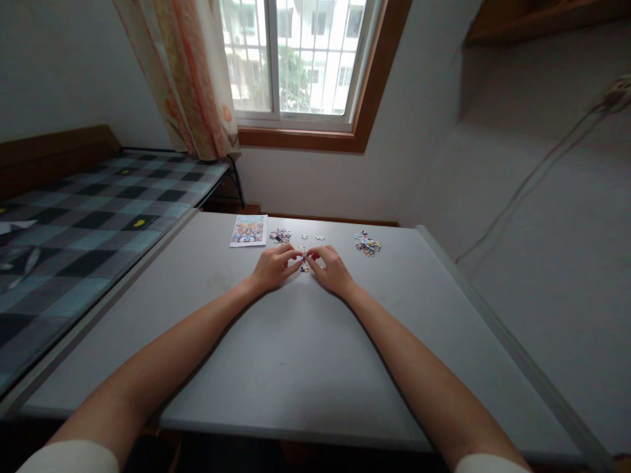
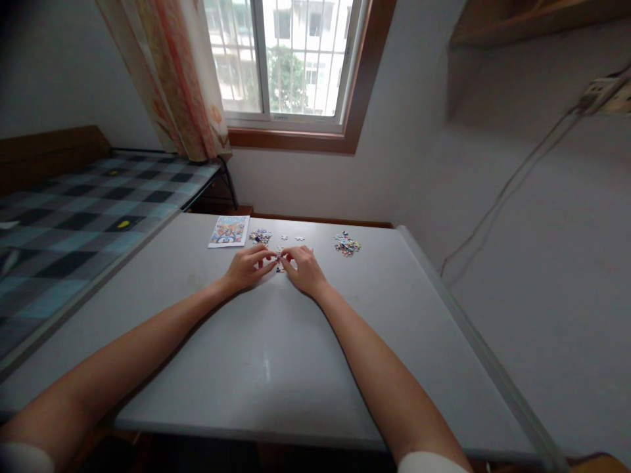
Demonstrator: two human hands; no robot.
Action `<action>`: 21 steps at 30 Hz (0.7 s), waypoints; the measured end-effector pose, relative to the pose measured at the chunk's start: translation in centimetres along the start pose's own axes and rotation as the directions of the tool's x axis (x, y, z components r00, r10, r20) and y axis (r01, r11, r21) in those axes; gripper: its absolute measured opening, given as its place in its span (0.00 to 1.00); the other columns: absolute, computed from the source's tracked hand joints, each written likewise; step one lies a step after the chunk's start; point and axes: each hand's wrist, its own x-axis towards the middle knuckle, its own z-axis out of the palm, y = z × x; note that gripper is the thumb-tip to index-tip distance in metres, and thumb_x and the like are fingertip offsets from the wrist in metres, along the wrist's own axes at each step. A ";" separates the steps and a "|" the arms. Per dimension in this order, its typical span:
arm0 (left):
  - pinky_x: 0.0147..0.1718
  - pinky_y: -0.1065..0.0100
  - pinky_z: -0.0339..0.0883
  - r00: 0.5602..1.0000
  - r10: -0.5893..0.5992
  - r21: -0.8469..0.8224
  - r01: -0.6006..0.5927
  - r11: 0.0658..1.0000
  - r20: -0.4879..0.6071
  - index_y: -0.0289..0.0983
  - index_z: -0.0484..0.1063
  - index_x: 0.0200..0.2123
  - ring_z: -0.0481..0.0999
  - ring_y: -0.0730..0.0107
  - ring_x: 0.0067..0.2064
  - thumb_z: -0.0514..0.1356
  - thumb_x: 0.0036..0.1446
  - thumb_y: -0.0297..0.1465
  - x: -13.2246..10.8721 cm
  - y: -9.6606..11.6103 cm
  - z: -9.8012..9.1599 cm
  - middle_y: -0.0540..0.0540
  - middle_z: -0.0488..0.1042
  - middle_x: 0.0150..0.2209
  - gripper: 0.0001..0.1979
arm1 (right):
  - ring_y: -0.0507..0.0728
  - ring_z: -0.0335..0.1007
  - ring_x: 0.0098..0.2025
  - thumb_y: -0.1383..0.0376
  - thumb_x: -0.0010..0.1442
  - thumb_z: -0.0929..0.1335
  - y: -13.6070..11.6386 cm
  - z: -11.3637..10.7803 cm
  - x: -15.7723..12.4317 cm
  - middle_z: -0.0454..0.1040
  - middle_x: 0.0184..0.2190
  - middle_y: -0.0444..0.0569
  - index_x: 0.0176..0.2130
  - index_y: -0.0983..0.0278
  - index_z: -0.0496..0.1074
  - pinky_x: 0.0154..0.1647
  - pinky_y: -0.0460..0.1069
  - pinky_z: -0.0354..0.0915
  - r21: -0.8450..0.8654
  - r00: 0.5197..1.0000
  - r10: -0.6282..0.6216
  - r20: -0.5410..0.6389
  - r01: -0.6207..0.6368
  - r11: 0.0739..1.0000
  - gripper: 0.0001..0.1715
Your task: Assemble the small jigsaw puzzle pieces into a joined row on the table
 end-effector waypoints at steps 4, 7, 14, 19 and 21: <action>0.26 0.75 0.64 1.000 0.027 0.018 -0.027 0.999 0.001 0.35 0.75 0.39 0.69 0.80 0.24 0.57 0.63 0.36 0.2 0.2 0.0 0.47 0.74 0.32 0.11 | 0.59 0.67 0.41 0.62 0.63 0.65 0.1 0.0 0.0 0.75 0.33 0.49 0.39 0.61 0.73 0.48 0.56 0.62 0.015 1.000 0.010 -0.002 -0.010 1.000 0.08; 0.27 0.74 0.64 1.000 0.025 0.023 -0.025 0.999 0.008 0.36 0.75 0.39 0.69 0.79 0.24 0.57 0.64 0.36 0.2 0.2 0.0 0.47 0.74 0.33 0.11 | 0.58 0.67 0.41 0.61 0.63 0.65 0.2 0.1 0.0 0.75 0.33 0.49 0.39 0.61 0.73 0.48 0.56 0.62 0.015 1.000 0.013 -0.004 -0.013 1.000 0.08; 0.30 0.73 0.65 0.999 0.016 0.018 -0.017 1.000 0.039 0.37 0.75 0.43 0.70 0.79 0.25 0.57 0.63 0.35 0.0 -0.1 0.1 0.47 0.74 0.35 0.10 | 0.57 0.67 0.38 0.61 0.62 0.66 0.4 0.3 0.1 0.74 0.31 0.48 0.33 0.62 0.72 0.44 0.54 0.63 0.074 0.999 0.002 -0.054 0.002 0.997 0.08; 0.32 0.72 0.66 0.998 0.008 0.014 -0.009 1.000 0.055 0.37 0.74 0.45 0.70 0.78 0.26 0.57 0.63 0.33 0.0 -0.3 0.2 0.47 0.74 0.36 0.10 | 0.56 0.70 0.35 0.56 0.59 0.66 1.2 -0.1 0.6 0.76 0.31 0.49 0.32 0.63 0.72 0.37 0.51 0.65 0.248 0.944 0.258 -0.204 -0.205 0.947 0.13; 0.32 0.72 0.66 0.998 0.024 0.005 -0.025 1.000 0.064 0.37 0.74 0.42 0.70 0.79 0.26 0.56 0.63 0.32 0.0 -0.4 0.2 0.47 0.74 0.37 0.09 | 0.56 0.71 0.33 0.54 0.56 0.67 1.8 -0.5 0.8 0.77 0.30 0.49 0.31 0.63 0.73 0.35 0.51 0.65 0.301 0.915 0.346 -0.206 -0.277 0.913 0.15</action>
